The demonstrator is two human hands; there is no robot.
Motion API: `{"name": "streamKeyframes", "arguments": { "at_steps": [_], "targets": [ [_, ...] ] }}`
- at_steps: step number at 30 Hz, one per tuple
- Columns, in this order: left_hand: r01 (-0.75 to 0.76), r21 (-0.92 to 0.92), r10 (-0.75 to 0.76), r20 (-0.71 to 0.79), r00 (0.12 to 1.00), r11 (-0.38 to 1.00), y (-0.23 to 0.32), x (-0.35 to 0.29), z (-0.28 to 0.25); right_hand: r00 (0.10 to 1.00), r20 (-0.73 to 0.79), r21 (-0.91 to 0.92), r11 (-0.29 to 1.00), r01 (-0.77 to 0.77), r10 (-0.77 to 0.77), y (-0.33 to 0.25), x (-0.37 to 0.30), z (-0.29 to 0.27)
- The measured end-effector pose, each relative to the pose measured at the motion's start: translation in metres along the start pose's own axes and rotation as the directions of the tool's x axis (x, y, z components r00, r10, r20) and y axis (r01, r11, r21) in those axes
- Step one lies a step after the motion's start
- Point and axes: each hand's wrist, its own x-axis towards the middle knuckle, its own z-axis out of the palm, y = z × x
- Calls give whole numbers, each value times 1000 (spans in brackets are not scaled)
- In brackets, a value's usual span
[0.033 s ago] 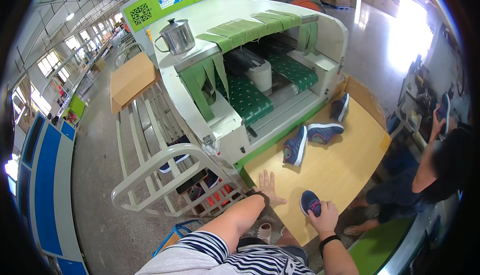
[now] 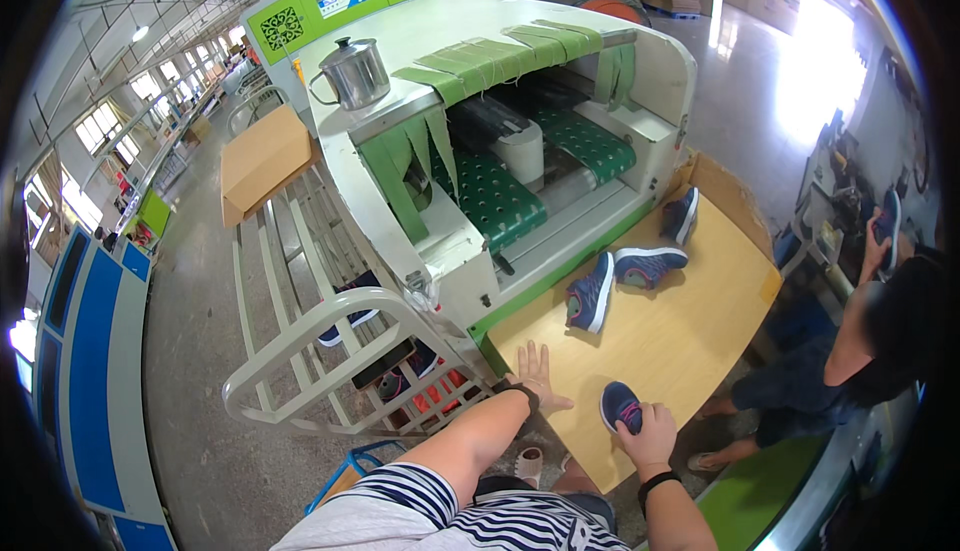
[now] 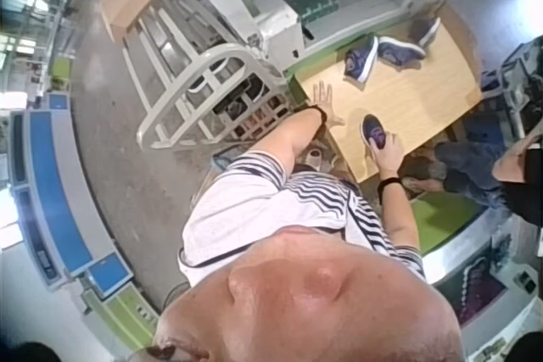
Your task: Operating a heat-setting conveyor machine in a shoe factory to process athletic shoes.
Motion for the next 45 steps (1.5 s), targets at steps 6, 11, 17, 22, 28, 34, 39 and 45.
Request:
{"name": "streamKeyframes", "arguments": {
  "at_steps": [6, 11, 17, 22, 28, 34, 39, 45],
  "targets": [
    [5, 0, -5, 0, 1000, 1000, -1, 3, 0, 1000, 12, -5, 1000, -5, 5, -2, 3, -1],
    [7, 5, -7, 11, 1000, 1000, -1, 2, -3, 1000, 15, -10, 1000, -5, 5, -2, 3, -1],
    [10, 15, -10, 16, 1000, 1000, 1, -3, -1, 1000, 20, -8, 1000, -4, 4, -3, -1, -4],
    [13, 54, -11, -34, 999, 998, 9, -12, -2, 1000, -22, 1, 1000, 13, -13, 0, -5, -5],
    [0, 91, 4, -48, 999, 996, 3, 5, 0, 1000, -8, 33, 999, 9, -8, -5, 8, -9],
    [-1, 44, 0, 12, 1000, 999, 1, 10, -3, 999, 43, 19, 999, -25, 25, -1, 4, -6],
    [0, 63, -3, 46, 999, 998, 0, 16, 12, 995, 82, 16, 998, -57, 55, 2, -4, -6],
    [7, 97, -5, -12, 1000, 995, 0, 12, 3, 943, 236, 482, 814, -324, 235, 23, -10, -11]
  ]
}}
